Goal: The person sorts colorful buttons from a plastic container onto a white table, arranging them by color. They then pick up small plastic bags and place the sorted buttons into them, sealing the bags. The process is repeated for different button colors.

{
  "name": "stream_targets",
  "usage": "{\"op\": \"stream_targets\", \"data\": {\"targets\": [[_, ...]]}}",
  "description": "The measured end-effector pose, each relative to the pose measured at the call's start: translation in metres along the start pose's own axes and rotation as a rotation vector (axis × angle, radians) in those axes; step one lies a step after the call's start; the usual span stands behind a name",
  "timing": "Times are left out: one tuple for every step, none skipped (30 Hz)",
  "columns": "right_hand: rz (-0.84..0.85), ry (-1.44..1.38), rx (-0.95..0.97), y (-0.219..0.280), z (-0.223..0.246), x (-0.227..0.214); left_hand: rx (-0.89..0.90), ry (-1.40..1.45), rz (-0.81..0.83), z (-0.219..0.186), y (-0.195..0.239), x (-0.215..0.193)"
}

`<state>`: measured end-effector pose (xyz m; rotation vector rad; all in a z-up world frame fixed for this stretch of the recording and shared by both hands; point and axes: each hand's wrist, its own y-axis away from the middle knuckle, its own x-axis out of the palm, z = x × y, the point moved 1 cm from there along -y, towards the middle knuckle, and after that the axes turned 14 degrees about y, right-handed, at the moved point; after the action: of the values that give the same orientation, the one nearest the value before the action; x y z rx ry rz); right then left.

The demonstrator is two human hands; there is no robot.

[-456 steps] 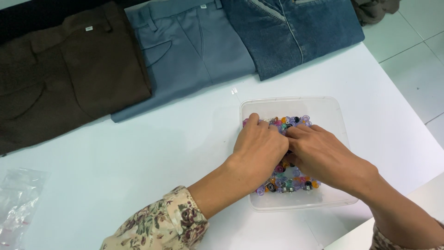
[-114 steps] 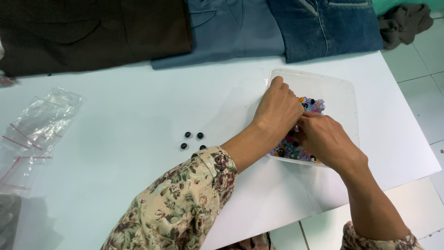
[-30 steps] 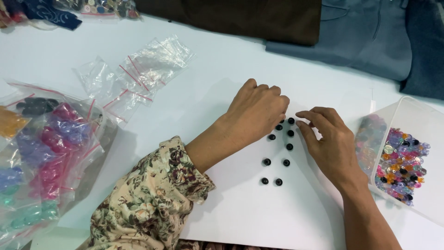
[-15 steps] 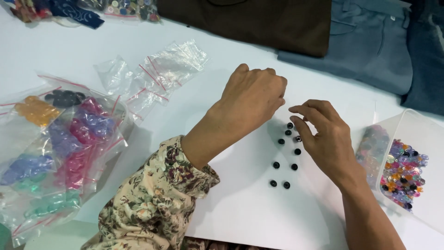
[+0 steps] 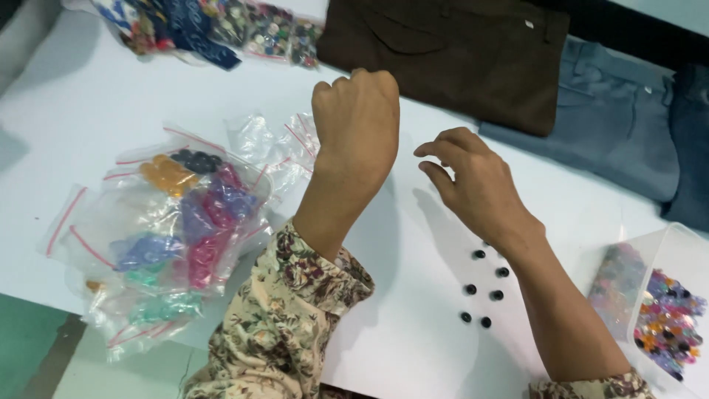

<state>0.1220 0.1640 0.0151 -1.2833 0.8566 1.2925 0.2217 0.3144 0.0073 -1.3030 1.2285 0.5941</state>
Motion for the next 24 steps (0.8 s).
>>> {"op": "stream_targets", "data": {"targets": [[-0.016,-0.005,-0.015,-0.009,0.009,0.004,-0.005,-0.014,-0.017,0.002,-0.001,-0.013],[0.005,0.049,-0.010,-0.017,0.017,0.007,-0.034,0.124,0.049,0.004,-0.001,-0.025],[0.023,0.104,0.000,-0.025,0.024,0.010,-0.058,0.265,0.115,0.004,-0.001,-0.037],[0.005,0.100,-0.011,-0.032,0.025,0.023,-0.057,0.253,0.098,0.005,-0.002,-0.038],[0.023,0.171,-0.037,-0.039,0.025,0.036,-0.056,0.277,0.109,0.005,-0.002,-0.037],[0.041,0.243,-0.062,-0.047,0.025,0.049,-0.055,0.301,0.121,0.006,-0.003,-0.036],[0.025,0.245,-0.066,-0.052,0.025,0.060,-0.051,0.296,0.106,0.005,-0.004,-0.039],[0.028,0.281,-0.079,-0.058,0.024,0.072,-0.043,0.321,0.155,0.003,-0.004,-0.041],[0.031,0.318,-0.093,-0.063,0.023,0.085,-0.036,0.346,0.202,0.002,-0.003,-0.043],[0.015,0.322,-0.098,-0.068,0.026,0.089,-0.034,0.341,0.186,0.000,-0.002,-0.047],[0.038,0.341,-0.097,-0.072,0.028,0.095,-0.025,0.355,0.208,-0.003,-0.002,-0.049],[0.061,0.361,-0.095,-0.076,0.030,0.100,-0.016,0.368,0.231,-0.006,-0.001,-0.052],[0.050,0.363,-0.101,-0.081,0.033,0.103,-0.017,0.363,0.218,-0.009,-0.001,-0.052],[0.093,0.393,-0.099,-0.085,0.036,0.107,0.005,0.382,0.258,-0.012,0.000,-0.051],[0.140,0.422,-0.100,-0.088,0.040,0.112,0.021,0.401,0.299,-0.015,0.002,-0.050],[0.132,0.425,-0.110,-0.091,0.043,0.116,0.016,0.398,0.288,-0.019,0.003,-0.045],[0.177,0.457,-0.111,-0.095,0.046,0.119,0.039,0.399,0.295,-0.023,0.003,-0.040],[0.222,0.490,-0.112,-0.099,0.049,0.123,0.063,0.400,0.302,-0.027,0.002,-0.035],[0.213,0.498,-0.122,-0.102,0.049,0.127,0.058,0.401,0.287,-0.026,0.007,-0.055],[0.258,0.536,-0.122,-0.104,0.049,0.131,0.070,0.418,0.342,-0.026,0.013,-0.075],[0.306,0.573,-0.120,-0.104,0.049,0.136,0.081,0.437,0.400,-0.026,0.020,-0.095],[0.300,0.582,-0.129,-0.103,0.046,0.142,0.075,0.440,0.387,-0.029,0.019,-0.079],[0.221,0.477,-0.128,-0.103,0.042,0.146,0.109,0.448,0.347,-0.032,0.017,-0.065],[0.142,0.372,-0.128,-0.102,0.038,0.149,0.142,0.456,0.308,-0.037,0.015,-0.050]]}}
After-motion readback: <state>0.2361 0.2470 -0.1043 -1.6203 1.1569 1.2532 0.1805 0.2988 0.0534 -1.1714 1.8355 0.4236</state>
